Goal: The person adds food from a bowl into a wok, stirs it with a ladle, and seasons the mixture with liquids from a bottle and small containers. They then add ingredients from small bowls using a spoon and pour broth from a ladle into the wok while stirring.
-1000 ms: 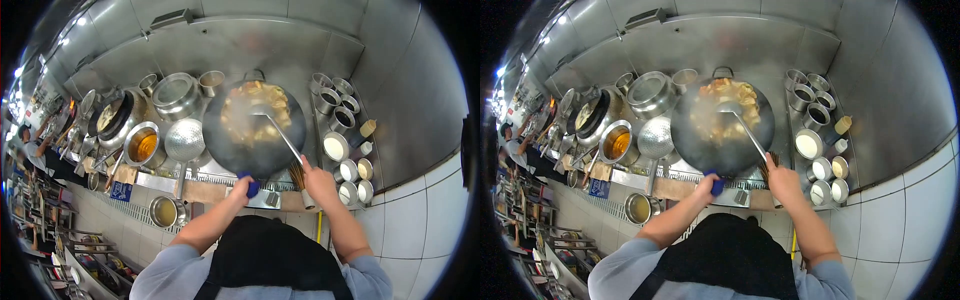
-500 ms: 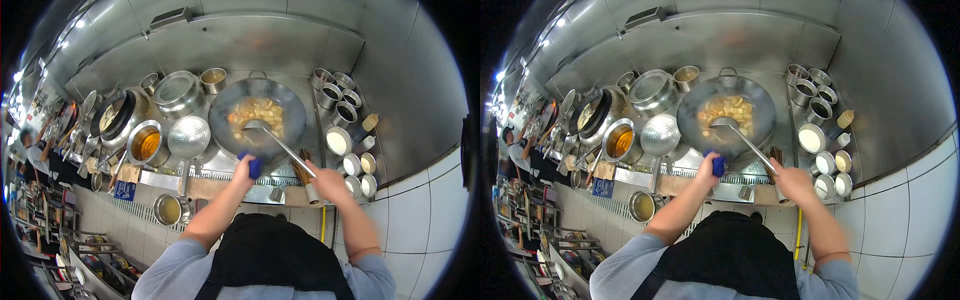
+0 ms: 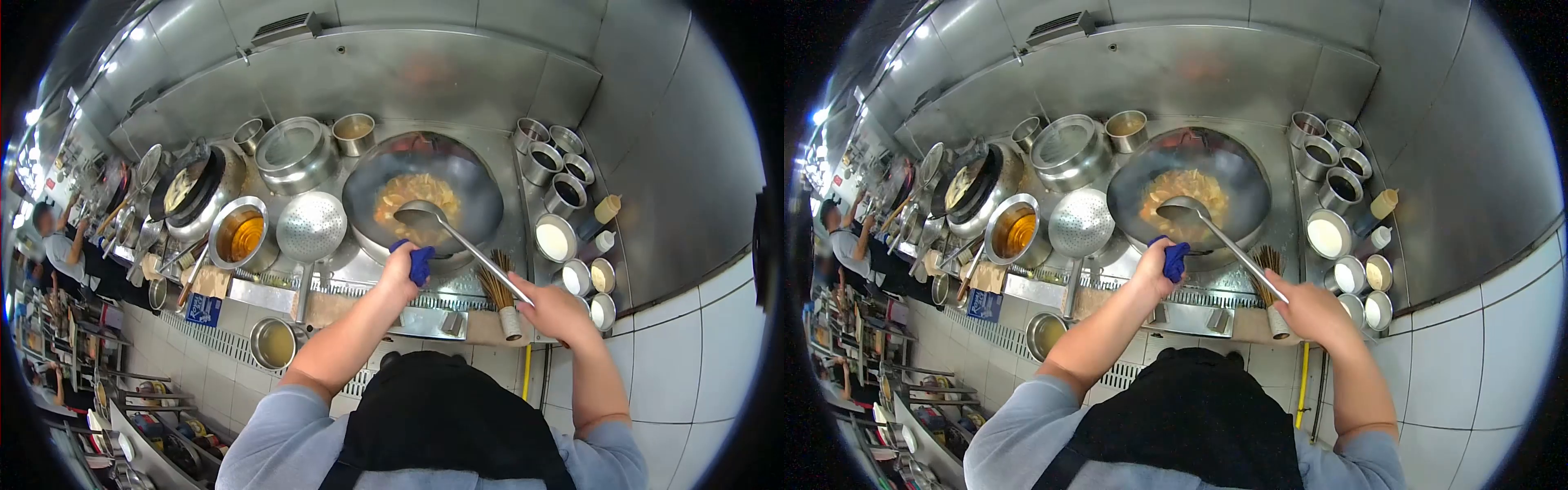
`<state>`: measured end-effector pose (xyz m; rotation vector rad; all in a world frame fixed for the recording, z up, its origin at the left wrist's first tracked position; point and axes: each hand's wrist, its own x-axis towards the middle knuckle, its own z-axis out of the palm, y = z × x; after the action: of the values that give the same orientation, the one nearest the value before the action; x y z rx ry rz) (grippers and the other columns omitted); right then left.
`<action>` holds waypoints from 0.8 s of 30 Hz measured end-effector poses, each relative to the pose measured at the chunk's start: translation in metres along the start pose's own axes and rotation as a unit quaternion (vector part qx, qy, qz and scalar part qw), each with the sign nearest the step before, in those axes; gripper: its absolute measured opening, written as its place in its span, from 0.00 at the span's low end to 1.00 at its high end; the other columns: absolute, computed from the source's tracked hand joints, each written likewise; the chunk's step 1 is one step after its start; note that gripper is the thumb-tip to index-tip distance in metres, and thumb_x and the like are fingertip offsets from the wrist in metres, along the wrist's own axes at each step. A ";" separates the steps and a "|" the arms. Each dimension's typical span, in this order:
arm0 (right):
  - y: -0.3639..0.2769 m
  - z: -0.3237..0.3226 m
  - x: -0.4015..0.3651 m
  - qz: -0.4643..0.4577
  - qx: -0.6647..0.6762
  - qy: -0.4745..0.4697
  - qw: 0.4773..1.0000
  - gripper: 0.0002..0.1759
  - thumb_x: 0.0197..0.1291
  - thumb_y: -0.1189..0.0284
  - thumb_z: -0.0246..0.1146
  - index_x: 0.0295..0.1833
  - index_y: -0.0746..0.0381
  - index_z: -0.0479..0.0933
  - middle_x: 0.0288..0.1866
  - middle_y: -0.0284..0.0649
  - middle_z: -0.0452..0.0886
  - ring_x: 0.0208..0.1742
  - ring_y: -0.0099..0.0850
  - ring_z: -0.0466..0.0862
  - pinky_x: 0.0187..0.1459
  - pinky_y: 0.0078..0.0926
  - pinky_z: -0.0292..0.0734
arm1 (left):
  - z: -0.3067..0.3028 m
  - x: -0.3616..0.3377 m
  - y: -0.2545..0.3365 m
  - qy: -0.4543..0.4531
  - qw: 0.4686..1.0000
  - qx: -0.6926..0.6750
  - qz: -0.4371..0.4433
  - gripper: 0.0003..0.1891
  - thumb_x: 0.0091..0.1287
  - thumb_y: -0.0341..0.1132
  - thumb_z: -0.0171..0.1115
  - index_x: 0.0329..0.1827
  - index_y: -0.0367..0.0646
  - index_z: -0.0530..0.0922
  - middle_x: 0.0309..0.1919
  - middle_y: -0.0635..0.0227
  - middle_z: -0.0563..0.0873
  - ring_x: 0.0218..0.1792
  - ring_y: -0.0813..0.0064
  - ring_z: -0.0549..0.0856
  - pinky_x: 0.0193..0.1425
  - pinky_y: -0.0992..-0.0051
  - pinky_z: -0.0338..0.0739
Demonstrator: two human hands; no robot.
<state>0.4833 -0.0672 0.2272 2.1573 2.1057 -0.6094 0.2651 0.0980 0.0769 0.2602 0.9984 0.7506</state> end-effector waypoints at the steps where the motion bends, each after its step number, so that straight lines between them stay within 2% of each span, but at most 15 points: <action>1: -0.003 0.006 0.011 0.004 -0.017 0.018 1.000 0.30 0.61 0.68 0.56 0.71 0.48 0.61 0.32 0.50 0.81 0.34 0.49 0.81 0.38 0.47 0.76 | -0.010 0.010 -0.006 -0.017 1.000 -0.003 0.006 0.08 0.60 0.38 0.54 0.35 0.43 0.73 0.23 0.65 0.78 0.21 0.68 0.77 0.23 0.68 0.72; 3: -0.003 0.030 0.034 0.013 -0.033 0.041 0.999 0.31 0.61 0.68 0.56 0.71 0.48 0.61 0.32 0.50 0.81 0.34 0.49 0.81 0.38 0.47 0.76 | -0.035 0.034 -0.026 -0.032 0.999 -0.002 0.038 0.08 0.58 0.37 0.56 0.36 0.43 0.74 0.24 0.64 0.78 0.22 0.68 0.78 0.24 0.68 0.74; 5: 0.000 0.054 0.059 0.036 -0.046 0.079 0.995 0.31 0.61 0.69 0.55 0.71 0.50 0.61 0.32 0.50 0.81 0.34 0.48 0.82 0.38 0.47 0.76 | -0.066 0.052 -0.060 0.007 0.999 0.037 0.022 0.08 0.57 0.35 0.56 0.38 0.43 0.74 0.26 0.65 0.79 0.23 0.67 0.79 0.25 0.68 0.75; 7: -0.005 0.046 0.047 0.035 -0.030 0.106 0.993 0.31 0.61 0.68 0.56 0.71 0.51 0.60 0.32 0.50 0.81 0.34 0.49 0.81 0.38 0.47 0.76 | -0.070 0.031 -0.067 0.042 0.994 0.091 -0.052 0.10 0.56 0.31 0.54 0.42 0.43 0.73 0.29 0.65 0.80 0.27 0.68 0.81 0.25 0.67 0.77; 8: -0.008 0.041 0.039 0.033 -0.014 0.123 0.992 0.31 0.61 0.67 0.56 0.71 0.51 0.60 0.32 0.50 0.81 0.34 0.50 0.81 0.38 0.47 0.76 | -0.072 0.022 -0.067 0.025 0.987 0.149 -0.060 0.10 0.57 0.31 0.54 0.42 0.43 0.73 0.30 0.65 0.80 0.25 0.68 0.80 0.24 0.68 0.76; 9: -0.005 0.035 0.030 0.034 -0.002 0.125 0.992 0.31 0.61 0.67 0.57 0.71 0.49 0.61 0.32 0.51 0.81 0.34 0.51 0.81 0.37 0.47 0.75 | -0.063 0.017 -0.063 0.016 0.991 0.130 -0.041 0.10 0.57 0.31 0.54 0.41 0.43 0.73 0.28 0.65 0.80 0.23 0.68 0.79 0.23 0.69 0.75; 12: -0.001 0.005 0.003 0.026 0.041 0.088 0.995 0.30 0.61 0.66 0.57 0.70 0.49 0.63 0.32 0.52 0.81 0.35 0.51 0.81 0.39 0.47 0.76 | -0.028 0.002 -0.037 0.001 0.999 0.035 -0.009 0.06 0.59 0.32 0.53 0.38 0.42 0.73 0.27 0.64 0.78 0.22 0.69 0.77 0.21 0.68 0.72; 14: 0.004 -0.005 -0.007 0.034 0.040 0.067 0.996 0.30 0.61 0.65 0.58 0.70 0.46 0.63 0.33 0.53 0.81 0.36 0.52 0.81 0.40 0.48 0.75 | -0.013 0.005 -0.017 0.004 0.999 0.034 0.012 0.07 0.60 0.35 0.53 0.37 0.43 0.72 0.26 0.64 0.78 0.22 0.69 0.77 0.20 0.68 0.71; 16: 0.019 -0.004 -0.013 -0.004 0.088 -0.001 0.996 0.30 0.61 0.66 0.58 0.69 0.46 0.63 0.34 0.53 0.81 0.36 0.52 0.81 0.41 0.49 0.75 | -0.002 0.000 0.003 -0.047 0.999 0.011 -0.010 0.08 0.61 0.38 0.53 0.37 0.43 0.72 0.26 0.64 0.78 0.21 0.69 0.76 0.20 0.68 0.71; 17: 0.019 -0.005 -0.012 -0.006 0.081 -0.026 0.996 0.30 0.61 0.66 0.57 0.70 0.45 0.63 0.35 0.54 0.81 0.37 0.52 0.81 0.42 0.48 0.75 | 0.006 -0.003 0.010 -0.003 1.000 0.023 0.000 0.09 0.61 0.39 0.52 0.36 0.44 0.72 0.25 0.65 0.78 0.21 0.69 0.76 0.20 0.68 0.70; 18: 0.013 -0.005 -0.007 -0.004 0.084 -0.029 0.996 0.30 0.61 0.66 0.57 0.70 0.45 0.63 0.35 0.54 0.81 0.37 0.52 0.81 0.42 0.48 0.75 | 0.004 0.003 0.010 -0.001 1.000 0.025 -0.004 0.09 0.61 0.39 0.52 0.36 0.44 0.72 0.25 0.65 0.78 0.21 0.69 0.76 0.20 0.68 0.70; 20: 0.000 0.007 0.009 0.015 0.030 0.002 0.999 0.30 0.61 0.67 0.55 0.70 0.45 0.61 0.36 0.52 0.82 0.36 0.51 0.82 0.41 0.48 0.75 | -0.012 0.027 0.002 -0.030 0.999 0.025 0.009 0.09 0.60 0.39 0.53 0.35 0.43 0.74 0.23 0.64 0.78 0.21 0.68 0.77 0.22 0.68 0.71; 21: 0.008 0.031 0.027 -0.023 -0.006 0.049 0.999 0.30 0.61 0.68 0.54 0.71 0.50 0.61 0.34 0.51 0.81 0.34 0.49 0.82 0.39 0.48 0.76 | -0.026 0.037 -0.013 -0.028 0.999 0.021 0.035 0.09 0.60 0.36 0.53 0.38 0.41 0.74 0.27 0.64 0.80 0.23 0.68 0.79 0.25 0.67 0.74; 24: -0.002 0.062 0.056 0.022 -0.059 0.097 0.993 0.31 0.60 0.66 0.57 0.70 0.51 0.62 0.33 0.51 0.81 0.35 0.50 0.81 0.39 0.47 0.75 | -0.068 0.064 -0.061 0.004 0.999 0.041 0.029 0.10 0.59 0.33 0.54 0.41 0.39 0.74 0.30 0.63 0.81 0.26 0.67 0.81 0.29 0.67 0.78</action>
<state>0.4665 -0.0338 0.1525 2.2736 2.1165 -0.2731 0.2562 0.0884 -0.0343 0.3580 1.0330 0.7643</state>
